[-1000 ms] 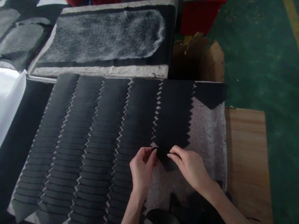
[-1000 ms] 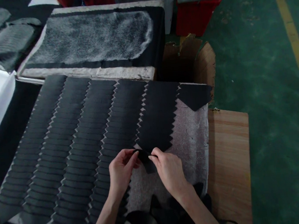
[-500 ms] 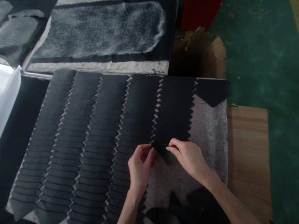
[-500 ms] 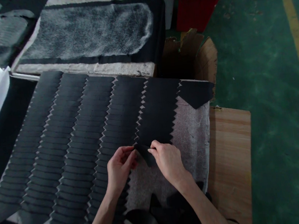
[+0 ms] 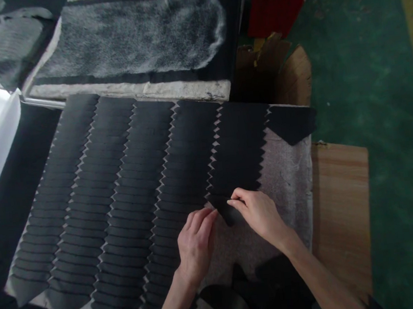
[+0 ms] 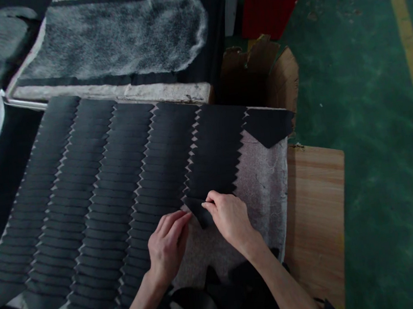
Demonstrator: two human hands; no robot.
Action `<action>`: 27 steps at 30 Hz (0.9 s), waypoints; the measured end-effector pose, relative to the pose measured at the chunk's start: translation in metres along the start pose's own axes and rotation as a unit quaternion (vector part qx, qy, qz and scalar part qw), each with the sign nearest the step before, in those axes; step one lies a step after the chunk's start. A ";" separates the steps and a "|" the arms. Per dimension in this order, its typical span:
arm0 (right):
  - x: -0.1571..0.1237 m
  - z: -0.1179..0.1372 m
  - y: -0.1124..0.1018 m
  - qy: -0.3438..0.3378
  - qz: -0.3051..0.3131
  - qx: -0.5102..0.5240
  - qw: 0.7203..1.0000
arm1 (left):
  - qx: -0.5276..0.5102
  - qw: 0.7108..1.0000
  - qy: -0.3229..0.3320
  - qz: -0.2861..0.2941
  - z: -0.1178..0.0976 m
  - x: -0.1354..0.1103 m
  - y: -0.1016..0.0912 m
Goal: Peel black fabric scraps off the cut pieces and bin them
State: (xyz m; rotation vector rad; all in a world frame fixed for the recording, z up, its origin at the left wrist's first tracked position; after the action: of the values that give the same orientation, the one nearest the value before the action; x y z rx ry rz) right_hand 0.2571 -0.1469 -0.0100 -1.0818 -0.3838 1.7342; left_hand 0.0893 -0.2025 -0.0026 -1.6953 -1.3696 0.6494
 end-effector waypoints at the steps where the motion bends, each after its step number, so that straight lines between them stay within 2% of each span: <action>1: 0.000 0.000 0.000 0.000 0.000 0.002 1.000 | 0.011 1.000 0.011 -0.002 -0.001 0.000 0.000; 5: 0.000 -0.003 0.001 0.006 0.003 0.011 1.000 | 0.050 0.998 0.044 0.000 -0.002 0.000 0.004; 18: 0.004 0.001 -0.004 -0.004 0.014 0.011 1.000 | 0.076 0.996 0.055 -0.002 0.003 -0.002 0.009; 27: 0.001 0.001 -0.003 0.000 0.000 -0.040 0.999 | 0.123 0.990 0.061 0.035 0.002 0.000 0.016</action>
State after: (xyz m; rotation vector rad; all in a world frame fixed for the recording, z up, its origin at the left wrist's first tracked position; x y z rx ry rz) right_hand 0.2580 -0.1446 -0.0076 -1.1382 -0.4558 1.7303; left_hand 0.0960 -0.2028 -0.0176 -1.5634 -1.1005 0.7106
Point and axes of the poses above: each hand's wrist, its own x-axis towards the middle knuckle, its own y-axis out of the palm, z = x × y, the point moved 6 cm from there along x, towards the middle knuckle, and after that the axes turned 3 degrees about -z, right-handed, at the moved point
